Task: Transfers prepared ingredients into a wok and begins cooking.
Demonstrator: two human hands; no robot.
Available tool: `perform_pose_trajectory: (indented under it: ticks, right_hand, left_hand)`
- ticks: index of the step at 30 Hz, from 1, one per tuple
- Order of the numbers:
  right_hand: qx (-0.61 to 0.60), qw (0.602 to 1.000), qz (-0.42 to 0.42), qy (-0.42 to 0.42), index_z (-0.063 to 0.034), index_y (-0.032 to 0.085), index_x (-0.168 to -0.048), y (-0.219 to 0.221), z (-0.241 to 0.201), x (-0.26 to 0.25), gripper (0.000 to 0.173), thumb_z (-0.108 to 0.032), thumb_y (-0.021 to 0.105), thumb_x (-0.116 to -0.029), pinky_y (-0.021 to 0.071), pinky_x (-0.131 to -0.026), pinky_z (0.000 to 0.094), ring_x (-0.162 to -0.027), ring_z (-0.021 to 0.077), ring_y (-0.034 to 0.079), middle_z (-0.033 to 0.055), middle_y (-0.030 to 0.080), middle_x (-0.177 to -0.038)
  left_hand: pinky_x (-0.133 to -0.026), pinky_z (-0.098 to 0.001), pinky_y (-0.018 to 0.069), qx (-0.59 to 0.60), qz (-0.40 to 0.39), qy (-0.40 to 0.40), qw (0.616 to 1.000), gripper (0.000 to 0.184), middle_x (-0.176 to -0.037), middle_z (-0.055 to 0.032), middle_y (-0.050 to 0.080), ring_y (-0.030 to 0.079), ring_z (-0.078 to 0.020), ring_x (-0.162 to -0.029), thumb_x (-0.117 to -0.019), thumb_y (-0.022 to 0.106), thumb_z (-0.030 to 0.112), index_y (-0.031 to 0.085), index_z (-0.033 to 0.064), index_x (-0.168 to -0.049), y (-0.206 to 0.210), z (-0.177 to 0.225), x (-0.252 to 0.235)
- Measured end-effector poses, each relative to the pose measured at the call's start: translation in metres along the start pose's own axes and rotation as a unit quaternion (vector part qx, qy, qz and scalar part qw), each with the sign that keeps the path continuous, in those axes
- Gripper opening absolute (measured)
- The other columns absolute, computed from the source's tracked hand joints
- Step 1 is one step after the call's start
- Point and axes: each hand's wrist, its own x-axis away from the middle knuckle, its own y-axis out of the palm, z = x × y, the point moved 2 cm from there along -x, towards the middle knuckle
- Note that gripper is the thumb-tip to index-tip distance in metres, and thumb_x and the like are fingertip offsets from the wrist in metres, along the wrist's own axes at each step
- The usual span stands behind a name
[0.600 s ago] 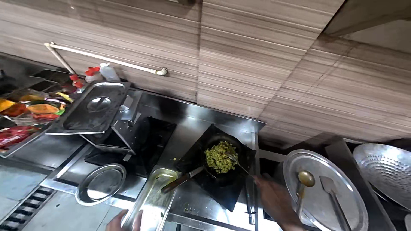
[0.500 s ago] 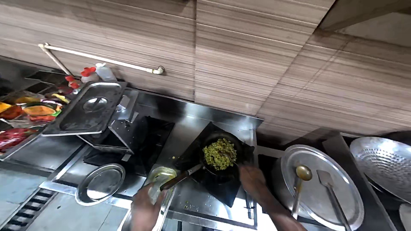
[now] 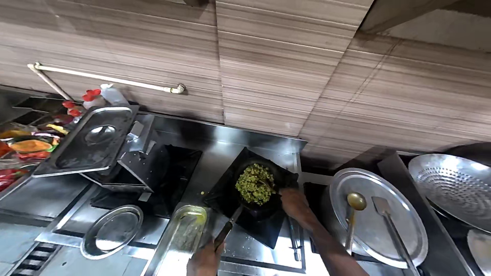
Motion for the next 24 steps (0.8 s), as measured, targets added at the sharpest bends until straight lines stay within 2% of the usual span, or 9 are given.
perform_pose_trajectory:
  ticks: [6,8,11,12,14,16,18,20,24]
  right_hand:
    - [-0.050,0.998,0.022,-0.011,-0.0194,0.064,-0.139,0.016,0.025,-0.005,0.042,-0.042,0.055,-0.1047,0.0496,-0.103,0.0569,-0.126,0.0341,0.061,0.0122,0.065,-0.136]
    - [-0.055,0.991,0.117,-0.028,-0.0176,0.067,-0.134,0.024,0.038,0.012,0.043,-0.044,0.062,-0.1007,0.0499,-0.102,0.0577,-0.123,0.0356,0.062,0.0135,0.068,-0.129]
    - [-0.128,0.943,0.274,-0.143,-0.0136,0.076,-0.116,0.053,0.047,0.050,0.027,-0.032,0.070,-0.0972,0.0554,-0.094,0.0528,-0.109,0.0300,0.067,0.0096,0.073,-0.112]
    - [-0.174,0.934,0.259,-0.174,-0.0147,0.077,-0.112,0.064,0.043,0.065,0.022,-0.029,0.069,-0.0975,0.0588,-0.091,0.0459,-0.103,0.0218,0.070,0.0048,0.074,-0.108]
    - [-0.277,0.925,0.122,-0.232,-0.0140,0.076,-0.108,0.101,0.030,0.094,0.017,-0.025,0.067,-0.0990,0.0628,-0.085,0.0330,-0.092,0.0100,0.072,-0.0006,0.074,-0.101]
    - [-0.350,0.898,-0.053,-0.261,-0.0100,0.076,-0.109,0.160,0.015,0.111,0.021,-0.025,0.066,-0.0999,0.0611,-0.088,0.0322,-0.093,0.0104,0.072,0.0021,0.075,-0.103]
    - [-0.381,0.883,-0.157,-0.224,-0.0104,0.077,-0.110,0.236,0.006,0.118,0.023,-0.028,0.069,-0.0974,0.0613,-0.087,0.0325,-0.091,0.0105,0.073,0.0021,0.076,-0.103]
    - [-0.459,0.855,-0.209,-0.117,-0.0063,0.075,-0.114,0.315,0.007,0.122,0.026,-0.024,0.071,-0.0956,0.0636,-0.082,0.0359,-0.086,0.0155,0.075,0.0063,0.077,-0.101]
    - [-0.624,0.767,-0.098,0.112,0.0034,0.071,-0.116,0.420,0.016,0.119,0.024,-0.011,0.071,-0.0970,0.0642,-0.079,0.0409,-0.086,0.0248,0.074,0.0166,0.075,-0.100]
  left_hand:
    - [-0.089,-0.0603,0.0554,0.154,-0.020,0.011,0.988,0.077,-0.107,-0.0167,0.073,0.071,-0.0352,-0.099,-0.0937,0.049,0.076,0.059,0.0136,-0.138,0.048,-0.010,-0.002]
    - [-0.081,-0.0555,0.0597,0.240,-0.006,0.010,0.971,0.074,-0.098,-0.0116,0.073,0.073,-0.0289,-0.086,-0.0933,0.051,0.075,0.060,0.0166,-0.137,0.059,-0.026,0.000]
    - [-0.076,-0.0493,0.0622,0.325,-0.001,0.012,0.946,0.064,-0.097,-0.0089,0.072,0.073,-0.0238,-0.082,-0.0996,0.050,0.065,0.058,0.0157,-0.139,0.071,-0.055,0.024]
    - [-0.074,-0.0469,0.0624,0.332,0.007,0.017,0.943,0.061,-0.095,-0.0076,0.072,0.072,-0.0221,-0.080,-0.1007,0.048,0.064,0.060,0.0154,-0.136,0.076,-0.066,0.031]
    - [-0.071,-0.0438,0.0617,0.338,0.013,0.018,0.941,0.058,-0.092,-0.0062,0.072,0.071,-0.0201,-0.075,-0.1020,0.047,0.062,0.062,0.0147,-0.133,0.092,-0.091,0.045]
    - [-0.071,-0.0431,0.0619,0.333,0.003,0.010,0.943,0.057,-0.092,-0.0056,0.073,0.072,-0.0196,-0.076,-0.1020,0.048,0.061,0.063,0.0155,-0.132,0.113,-0.117,0.059]
    - [-0.071,-0.0429,0.0617,0.336,-0.008,-0.009,0.942,0.055,-0.092,-0.0059,0.073,0.072,-0.0195,-0.076,-0.1013,0.051,0.061,0.064,0.0163,-0.130,0.139,-0.141,0.073]
    - [-0.070,-0.0419,0.0614,0.353,-0.017,-0.025,0.935,0.052,-0.090,-0.0055,0.073,0.072,-0.0192,-0.075,-0.1007,0.055,0.059,0.065,0.0163,-0.129,0.173,-0.164,0.087]
    - [-0.074,-0.0472,0.0612,0.427,-0.031,-0.064,0.902,0.048,-0.089,-0.0114,0.073,0.072,-0.0241,-0.076,-0.1018,0.059,0.048,0.064,0.0089,-0.129,0.269,-0.219,0.127]
